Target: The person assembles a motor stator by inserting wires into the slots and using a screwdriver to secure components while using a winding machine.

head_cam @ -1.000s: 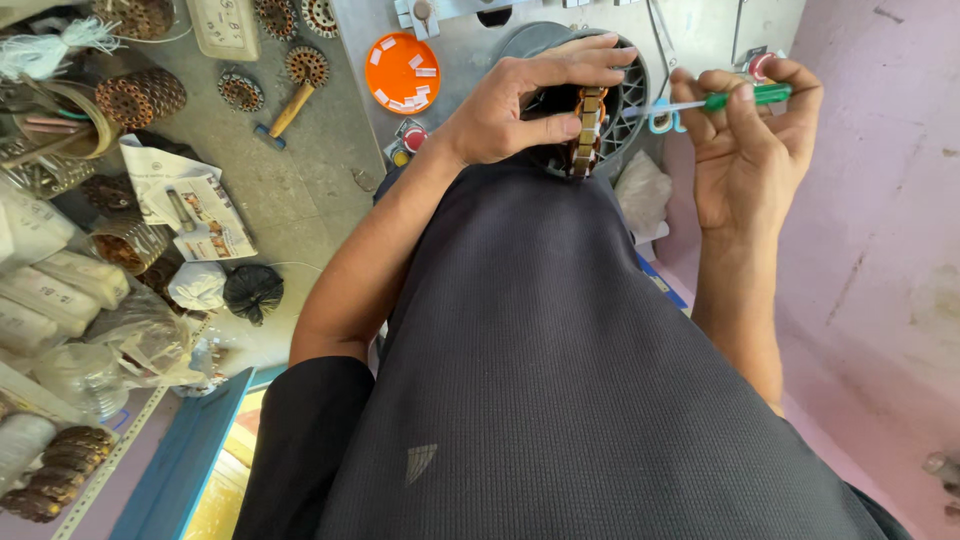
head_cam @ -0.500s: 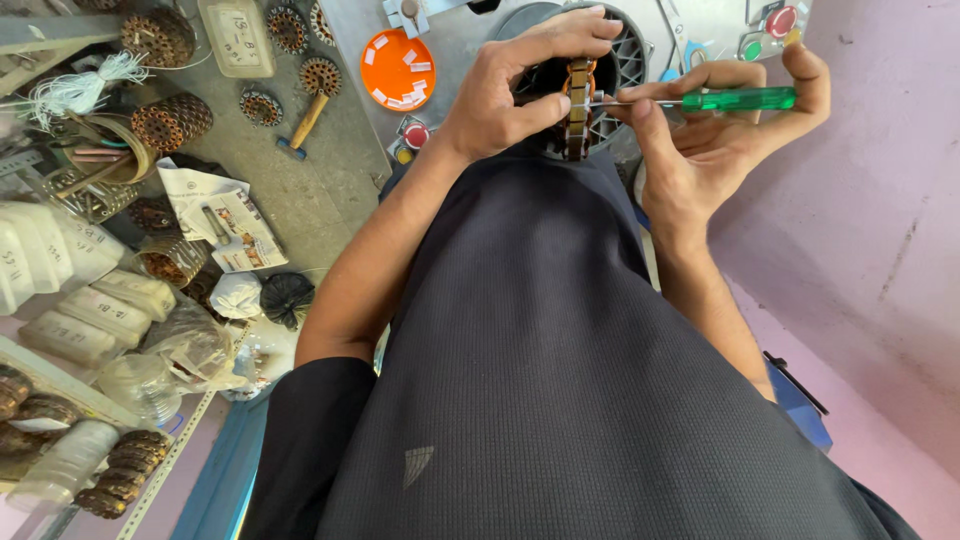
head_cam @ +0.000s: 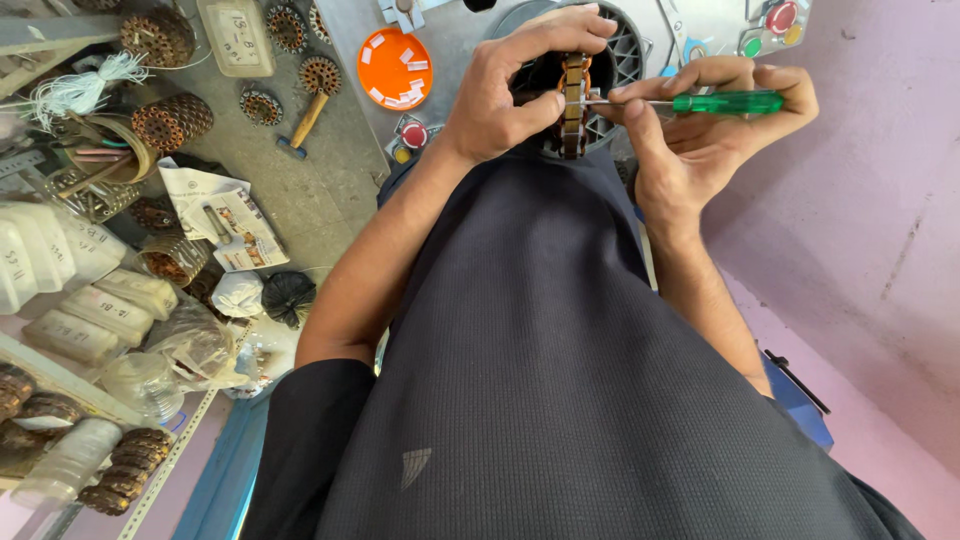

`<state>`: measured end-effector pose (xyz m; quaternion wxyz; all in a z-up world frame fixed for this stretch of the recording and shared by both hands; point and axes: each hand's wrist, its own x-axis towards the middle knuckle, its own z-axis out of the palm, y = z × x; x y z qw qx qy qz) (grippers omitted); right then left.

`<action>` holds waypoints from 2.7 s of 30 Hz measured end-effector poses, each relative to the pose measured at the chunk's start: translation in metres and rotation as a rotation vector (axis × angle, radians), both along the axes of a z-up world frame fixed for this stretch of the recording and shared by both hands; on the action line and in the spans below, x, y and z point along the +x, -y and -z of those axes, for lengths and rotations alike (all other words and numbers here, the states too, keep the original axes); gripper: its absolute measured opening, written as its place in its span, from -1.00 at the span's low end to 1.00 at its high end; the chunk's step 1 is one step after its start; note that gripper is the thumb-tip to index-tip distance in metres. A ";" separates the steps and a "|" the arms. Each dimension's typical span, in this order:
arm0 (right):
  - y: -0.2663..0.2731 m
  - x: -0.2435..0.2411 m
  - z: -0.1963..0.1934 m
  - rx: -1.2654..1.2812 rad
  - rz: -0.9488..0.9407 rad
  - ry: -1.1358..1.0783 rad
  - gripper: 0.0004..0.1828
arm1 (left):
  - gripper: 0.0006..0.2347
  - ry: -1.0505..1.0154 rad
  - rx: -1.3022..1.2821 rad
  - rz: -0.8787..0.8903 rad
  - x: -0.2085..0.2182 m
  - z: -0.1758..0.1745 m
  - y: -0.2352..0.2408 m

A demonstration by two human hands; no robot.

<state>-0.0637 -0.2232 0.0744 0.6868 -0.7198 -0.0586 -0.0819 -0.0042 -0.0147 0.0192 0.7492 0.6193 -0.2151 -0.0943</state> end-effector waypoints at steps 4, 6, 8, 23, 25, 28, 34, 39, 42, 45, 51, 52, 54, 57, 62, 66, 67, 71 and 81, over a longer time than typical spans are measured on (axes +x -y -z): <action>-0.004 0.000 -0.004 0.008 0.005 -0.030 -0.27 | -0.62 0.007 0.009 -0.021 -0.002 -0.002 0.001; -0.004 0.000 -0.005 0.011 0.005 -0.044 -0.28 | -0.63 0.004 0.008 -0.027 -0.002 -0.003 0.002; -0.004 0.001 -0.005 0.024 0.004 -0.059 -0.29 | -0.63 0.015 0.017 -0.043 -0.002 -0.004 0.002; 0.003 -0.012 0.013 0.162 -0.003 -0.115 -0.32 | -0.65 -0.057 -0.053 -0.005 -0.001 0.003 0.008; -0.001 -0.017 0.008 0.248 0.053 -0.187 -0.35 | -0.65 -0.093 -0.075 0.042 0.000 0.004 0.004; -0.003 -0.018 0.002 0.361 0.198 -0.251 -0.33 | -0.65 -0.100 -0.059 0.102 0.001 0.003 -0.003; 0.013 -0.010 -0.016 0.162 0.303 -0.131 -0.17 | -0.14 0.157 0.276 0.175 -0.001 -0.001 0.003; 0.009 -0.017 -0.028 -0.319 0.154 0.152 -0.06 | -0.23 0.276 0.301 0.024 -0.012 0.004 0.014; -0.008 -0.026 -0.026 -0.482 0.155 0.314 -0.07 | -0.24 0.377 0.307 -0.095 -0.022 0.009 0.015; -0.021 -0.028 -0.020 -0.517 0.060 0.451 -0.13 | -0.26 0.350 0.305 -0.152 -0.024 0.012 0.017; -0.031 -0.025 -0.009 -0.659 0.085 0.636 -0.18 | -0.40 0.237 0.259 -0.087 -0.023 0.010 0.008; -0.031 -0.026 -0.007 -0.660 0.096 0.635 -0.20 | -0.44 0.210 0.246 -0.052 -0.022 0.012 0.002; -0.033 -0.028 -0.006 -0.660 0.112 0.640 -0.23 | -0.50 0.161 0.155 0.013 -0.016 0.016 -0.007; -0.032 -0.026 -0.005 -0.706 0.107 0.652 -0.22 | -0.57 0.083 -0.023 0.097 -0.006 0.025 -0.012; -0.037 -0.019 0.000 -0.701 0.118 0.688 -0.23 | -0.66 0.053 -0.116 0.189 0.003 0.027 -0.014; -0.037 -0.015 -0.002 -0.729 0.084 0.743 -0.24 | -0.74 -0.032 -0.189 0.204 0.006 0.024 -0.012; -0.037 -0.014 -0.003 -0.748 0.056 0.758 -0.22 | -0.74 -0.045 -0.196 0.205 0.006 0.024 -0.011; -0.033 -0.005 -0.006 -0.812 -0.016 0.819 -0.17 | -0.74 -0.053 -0.177 0.190 0.005 0.026 -0.009; -0.030 -0.012 -0.007 -0.325 0.165 0.222 -0.34 | -0.74 -0.101 -0.184 0.182 0.004 0.030 -0.007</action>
